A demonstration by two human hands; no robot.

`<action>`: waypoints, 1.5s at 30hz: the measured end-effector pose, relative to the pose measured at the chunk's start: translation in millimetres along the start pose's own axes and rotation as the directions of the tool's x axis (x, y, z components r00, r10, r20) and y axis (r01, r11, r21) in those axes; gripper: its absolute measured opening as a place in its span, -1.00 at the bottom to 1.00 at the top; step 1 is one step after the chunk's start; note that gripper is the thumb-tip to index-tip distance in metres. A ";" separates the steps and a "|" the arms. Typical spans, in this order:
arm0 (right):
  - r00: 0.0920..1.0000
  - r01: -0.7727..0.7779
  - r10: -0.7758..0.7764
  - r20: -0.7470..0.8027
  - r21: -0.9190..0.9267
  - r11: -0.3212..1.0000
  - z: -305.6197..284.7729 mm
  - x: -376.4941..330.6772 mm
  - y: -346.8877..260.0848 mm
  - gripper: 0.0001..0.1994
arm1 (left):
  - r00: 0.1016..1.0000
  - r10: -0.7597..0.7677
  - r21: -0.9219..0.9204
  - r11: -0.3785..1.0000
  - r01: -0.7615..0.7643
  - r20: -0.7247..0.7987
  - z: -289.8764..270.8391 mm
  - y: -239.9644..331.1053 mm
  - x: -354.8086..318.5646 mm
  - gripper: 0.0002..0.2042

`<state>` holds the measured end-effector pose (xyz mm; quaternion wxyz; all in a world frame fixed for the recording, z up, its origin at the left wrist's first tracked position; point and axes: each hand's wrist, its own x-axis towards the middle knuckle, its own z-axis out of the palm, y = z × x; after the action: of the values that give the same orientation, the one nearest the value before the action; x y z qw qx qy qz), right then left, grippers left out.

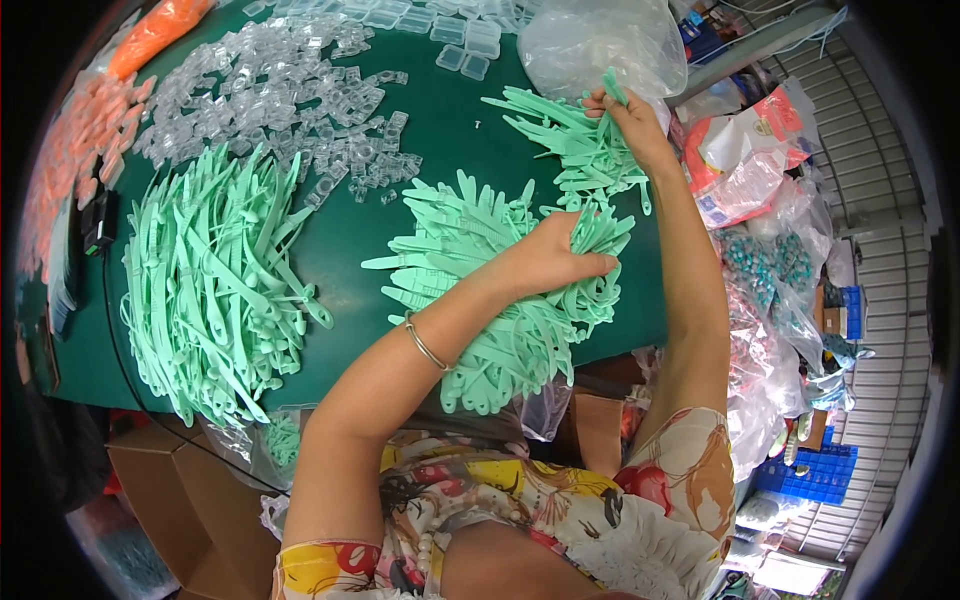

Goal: Sorting and bunching green plastic strips into organized piles at a workshop table.

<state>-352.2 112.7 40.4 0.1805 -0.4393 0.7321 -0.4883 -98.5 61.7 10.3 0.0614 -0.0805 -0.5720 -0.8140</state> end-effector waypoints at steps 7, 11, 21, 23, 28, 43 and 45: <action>0.979 0.041 -0.009 -0.203 0.152 0.988 -29.8 0.0 -5.2 -0.78 | 1.000 -0.009 -0.040 0.999 0.008 -0.016 1.9 1.5 -0.1 -0.79; 0.963 -0.025 0.033 -0.267 0.032 0.999 -31.0 0.5 -5.1 -0.77 | 0.999 -0.035 -0.024 0.999 0.035 -0.038 0.9 7.2 -3.0 -0.79; 1.000 -0.013 0.016 -0.001 -0.666 0.746 32.7 50.0 4.6 -0.57 | 1.000 0.014 -0.067 0.998 -0.015 -0.018 0.6 0.6 -1.2 -0.78; 0.980 -0.101 0.196 0.042 -0.743 0.661 50.6 56.5 -0.4 -0.59 | 1.000 0.029 -0.045 0.999 -0.030 -0.009 -1.8 -1.7 -0.1 -0.77; 0.978 -0.103 0.210 -0.010 -0.893 0.438 72.0 60.2 9.2 -0.63 | 0.999 0.034 -0.053 0.998 -0.035 -0.031 -1.3 0.1 -1.4 -0.75; 0.987 -0.101 0.097 -0.132 -0.027 0.995 -10.1 24.4 1.8 -0.79 | 0.999 0.016 -0.062 0.998 -0.018 -0.035 -1.7 -3.7 1.3 -0.75; 0.984 -0.079 0.069 -0.163 -0.052 0.996 -12.9 20.3 7.9 -0.79 | 0.999 0.010 -0.057 0.998 -0.013 -0.048 -1.6 -4.4 1.6 -0.75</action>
<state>-376.0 104.3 42.8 0.1257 -0.3759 0.7742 -0.4936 -101.1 61.6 6.0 0.0775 -0.0663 -0.5463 -0.8313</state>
